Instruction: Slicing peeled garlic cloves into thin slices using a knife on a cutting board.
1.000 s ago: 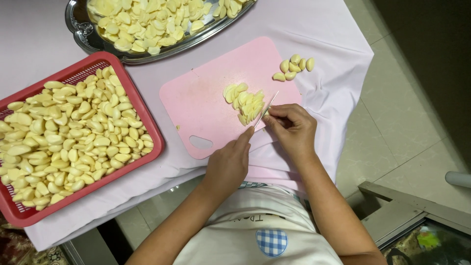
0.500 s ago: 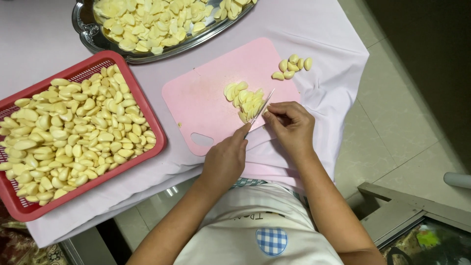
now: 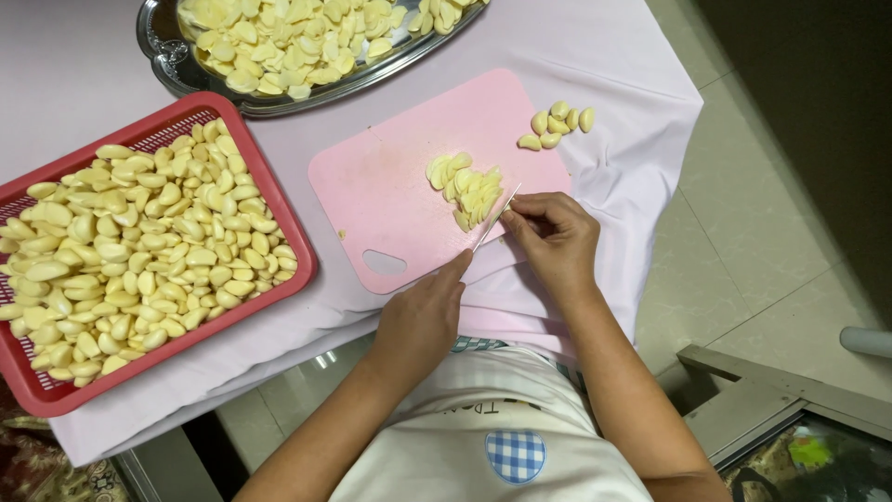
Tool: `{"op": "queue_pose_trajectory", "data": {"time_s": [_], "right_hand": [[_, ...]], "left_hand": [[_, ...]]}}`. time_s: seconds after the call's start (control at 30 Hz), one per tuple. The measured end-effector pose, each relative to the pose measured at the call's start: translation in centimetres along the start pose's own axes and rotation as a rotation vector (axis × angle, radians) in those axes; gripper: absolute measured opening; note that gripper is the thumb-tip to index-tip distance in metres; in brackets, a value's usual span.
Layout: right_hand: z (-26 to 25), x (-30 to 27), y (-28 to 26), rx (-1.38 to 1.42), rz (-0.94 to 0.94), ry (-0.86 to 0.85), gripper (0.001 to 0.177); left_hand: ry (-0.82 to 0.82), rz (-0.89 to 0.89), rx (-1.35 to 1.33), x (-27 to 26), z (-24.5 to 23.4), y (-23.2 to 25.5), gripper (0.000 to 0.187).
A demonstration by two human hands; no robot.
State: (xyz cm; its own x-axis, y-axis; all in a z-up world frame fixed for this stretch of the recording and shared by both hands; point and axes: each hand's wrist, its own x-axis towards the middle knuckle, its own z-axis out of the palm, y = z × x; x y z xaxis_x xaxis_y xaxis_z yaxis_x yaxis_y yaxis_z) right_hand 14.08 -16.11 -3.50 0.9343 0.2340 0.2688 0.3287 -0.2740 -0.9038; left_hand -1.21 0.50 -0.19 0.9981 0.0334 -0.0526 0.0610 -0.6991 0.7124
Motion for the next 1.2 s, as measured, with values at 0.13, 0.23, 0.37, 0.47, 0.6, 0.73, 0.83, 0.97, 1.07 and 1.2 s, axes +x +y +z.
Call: {"op": "queue_pose_trajectory", "data": {"time_s": [0.13, 0.23, 0.37, 0.47, 0.6, 0.73, 0.83, 0.97, 1.07, 1.2], "right_hand": [[0.0, 0.0, 0.1, -0.002, -0.008, 0.0, 0.017], [0.0, 0.0, 0.0, -0.005, -0.009, -0.001, 0.017], [-0.1, 0.0, 0.2, 0.0, 0.007, 0.004, 0.018], [0.0, 0.0, 0.1, 0.01, 0.006, 0.0, 0.017], [-0.1, -0.1, 0.3, 0.008, -0.003, 0.002, 0.018], [-0.2, 0.0, 0.5, 0.037, -0.038, -0.019, 0.017], [-0.1, -0.1, 0.7, 0.016, -0.097, -0.051, 0.017], [0.0, -0.2, 0.2, -0.01, -0.064, -0.038, 0.015], [-0.3, -0.1, 0.5, -0.021, -0.083, -0.021, 0.014], [0.0, -0.2, -0.1, 0.009, -0.039, 0.01, 0.015]], "left_hand": [[-0.018, -0.02, -0.029, 0.4, -0.2, 0.1, 0.043], [-0.03, -0.008, -0.042, 0.7, 0.0, 0.0, 0.043], [-0.027, -0.032, -0.065, 1.1, 0.3, 0.3, 0.042], [-0.019, -0.025, -0.029, 1.1, 0.7, 0.1, 0.042], [0.008, -0.002, 0.036, 1.4, 0.9, 0.4, 0.042], [0.065, 0.006, 0.064, 1.8, 1.6, 0.5, 0.042], [0.153, 0.033, 0.183, 2.2, 2.5, 0.1, 0.045], [0.104, 0.039, 0.224, 3.1, 2.1, 0.6, 0.05], [0.092, 0.037, 0.151, 3.5, 1.9, 0.4, 0.047], [0.002, -0.06, -0.056, 3.0, 0.3, -0.3, 0.044]]}}
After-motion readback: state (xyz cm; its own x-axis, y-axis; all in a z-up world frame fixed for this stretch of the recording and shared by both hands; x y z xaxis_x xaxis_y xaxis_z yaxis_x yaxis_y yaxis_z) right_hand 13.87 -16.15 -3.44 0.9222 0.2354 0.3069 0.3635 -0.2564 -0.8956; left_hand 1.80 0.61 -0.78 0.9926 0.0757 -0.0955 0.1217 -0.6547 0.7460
